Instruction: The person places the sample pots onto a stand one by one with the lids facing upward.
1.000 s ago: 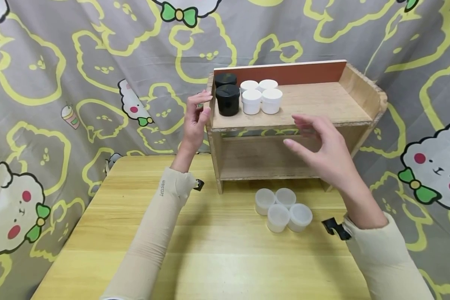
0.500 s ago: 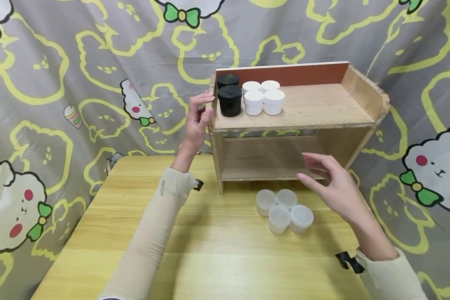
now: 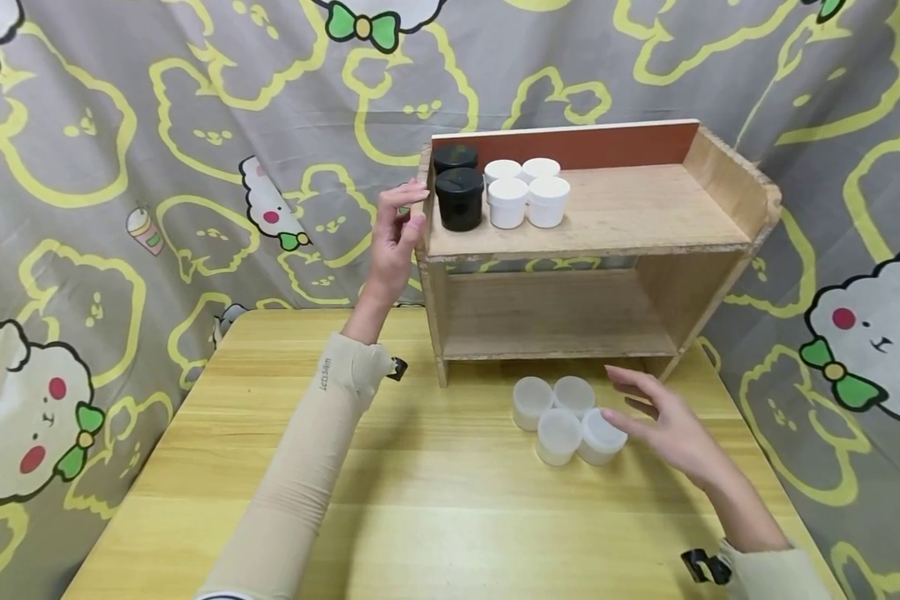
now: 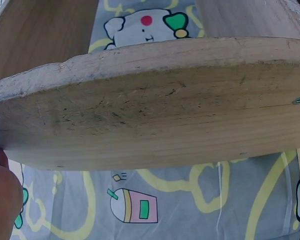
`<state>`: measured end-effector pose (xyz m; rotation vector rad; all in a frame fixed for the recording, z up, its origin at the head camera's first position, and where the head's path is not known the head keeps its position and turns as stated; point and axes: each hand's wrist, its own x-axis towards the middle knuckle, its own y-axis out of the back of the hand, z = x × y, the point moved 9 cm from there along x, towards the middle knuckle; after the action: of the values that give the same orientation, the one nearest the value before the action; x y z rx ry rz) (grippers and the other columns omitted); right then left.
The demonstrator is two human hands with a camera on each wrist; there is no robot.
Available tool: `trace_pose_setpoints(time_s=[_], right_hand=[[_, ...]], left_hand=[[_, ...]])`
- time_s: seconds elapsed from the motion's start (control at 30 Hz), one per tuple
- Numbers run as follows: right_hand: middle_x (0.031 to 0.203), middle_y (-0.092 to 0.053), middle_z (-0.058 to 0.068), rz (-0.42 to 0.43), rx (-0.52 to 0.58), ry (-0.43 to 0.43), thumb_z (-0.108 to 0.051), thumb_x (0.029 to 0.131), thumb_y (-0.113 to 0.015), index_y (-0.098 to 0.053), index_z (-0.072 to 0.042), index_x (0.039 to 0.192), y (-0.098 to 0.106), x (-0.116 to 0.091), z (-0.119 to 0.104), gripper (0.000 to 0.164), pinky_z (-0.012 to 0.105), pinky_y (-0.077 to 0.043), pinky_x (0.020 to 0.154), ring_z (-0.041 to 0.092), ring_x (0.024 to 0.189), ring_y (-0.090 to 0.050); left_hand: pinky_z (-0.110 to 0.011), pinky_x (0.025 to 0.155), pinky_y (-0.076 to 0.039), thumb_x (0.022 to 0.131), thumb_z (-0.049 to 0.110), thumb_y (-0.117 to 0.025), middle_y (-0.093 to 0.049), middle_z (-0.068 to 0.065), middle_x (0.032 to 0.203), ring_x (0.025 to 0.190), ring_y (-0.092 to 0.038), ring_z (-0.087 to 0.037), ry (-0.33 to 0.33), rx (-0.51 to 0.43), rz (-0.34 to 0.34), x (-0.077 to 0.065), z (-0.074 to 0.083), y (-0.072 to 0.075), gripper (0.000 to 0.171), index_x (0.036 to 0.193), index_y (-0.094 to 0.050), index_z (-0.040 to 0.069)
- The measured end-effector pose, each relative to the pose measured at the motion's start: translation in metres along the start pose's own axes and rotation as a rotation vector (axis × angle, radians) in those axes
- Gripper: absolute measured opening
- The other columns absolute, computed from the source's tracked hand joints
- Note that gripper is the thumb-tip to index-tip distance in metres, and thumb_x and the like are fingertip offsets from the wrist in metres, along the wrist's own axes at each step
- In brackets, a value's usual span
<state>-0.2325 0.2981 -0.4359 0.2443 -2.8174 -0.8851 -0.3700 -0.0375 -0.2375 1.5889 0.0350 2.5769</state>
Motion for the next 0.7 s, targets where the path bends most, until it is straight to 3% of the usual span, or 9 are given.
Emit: trace_pose_setpoints(time_s=[0.1, 0.23, 0.33, 0.47, 0.57, 0.7], right_hand=[[0.146, -0.051, -0.007, -0.023, 0.022, -0.007, -0.017, 0.100, -0.069, -0.045, -0.011, 0.156, -0.006, -0.003, 0.010, 0.061, 0.009, -0.046, 0.095, -0.001, 0.126, -0.051], [0.142, -0.048, -0.019, -0.049, 0.057, -0.007, -0.015, 0.097, -0.072, -0.045, -0.005, 0.154, -0.016, -0.008, 0.024, 0.063, 0.010, -0.047, 0.096, -0.007, 0.123, -0.052], [0.147, -0.051, -0.002, -0.068, 0.086, -0.010, -0.012, 0.095, -0.075, -0.044, 0.001, 0.153, -0.023, -0.010, 0.032, 0.067, 0.011, -0.049, 0.094, -0.013, 0.119, -0.052], [0.148, -0.046, 0.029, -0.088, 0.098, -0.022, -0.009, 0.090, -0.078, -0.042, 0.004, 0.153, -0.031, -0.011, 0.039, 0.073, 0.013, -0.052, 0.089, -0.012, 0.116, -0.054], [0.143, -0.049, 0.029, -0.095, 0.112, -0.035, -0.007, 0.088, -0.080, -0.041, 0.004, 0.153, -0.036, -0.012, 0.043, 0.076, 0.016, -0.054, 0.085, -0.008, 0.111, -0.057], [0.135, -0.055, 0.026, -0.070, 0.115, -0.026, -0.005, 0.085, -0.083, -0.043, 0.003, 0.150, -0.038, -0.012, 0.047, 0.077, 0.020, -0.056, 0.082, -0.004, 0.105, -0.060]], left_hand=[[-0.041, 0.113, -0.043, 0.096, -0.004, -0.053, -0.050, -0.037, 0.131, 0.140, -0.041, -0.054, 0.001, -0.001, 0.003, 0.001, 0.000, 0.001, 0.028, 0.121, -0.053, -0.016], [-0.043, 0.112, -0.044, 0.096, -0.005, -0.053, -0.050, -0.037, 0.131, 0.139, -0.041, -0.054, -0.003, -0.002, 0.000, 0.001, 0.001, 0.000, 0.027, 0.121, -0.053, -0.016], [-0.052, 0.113, -0.044, 0.096, -0.007, -0.053, -0.050, -0.038, 0.131, 0.140, -0.041, -0.054, 0.000, -0.006, 0.000, 0.002, 0.000, 0.000, 0.027, 0.121, -0.053, -0.016], [-0.044, 0.115, -0.043, 0.096, -0.005, -0.053, -0.050, -0.037, 0.132, 0.142, -0.041, -0.052, 0.009, -0.011, 0.004, 0.002, -0.006, 0.001, 0.027, 0.121, -0.053, -0.015], [-0.037, 0.116, -0.043, 0.096, -0.004, -0.053, -0.050, -0.038, 0.132, 0.142, -0.041, -0.053, 0.009, -0.018, 0.004, 0.001, -0.006, 0.001, 0.027, 0.121, -0.053, -0.016], [-0.041, 0.117, -0.043, 0.095, -0.005, -0.053, -0.051, -0.039, 0.131, 0.141, -0.040, -0.055, 0.018, -0.022, 0.002, 0.000, -0.001, 0.001, 0.028, 0.120, -0.053, -0.018]])
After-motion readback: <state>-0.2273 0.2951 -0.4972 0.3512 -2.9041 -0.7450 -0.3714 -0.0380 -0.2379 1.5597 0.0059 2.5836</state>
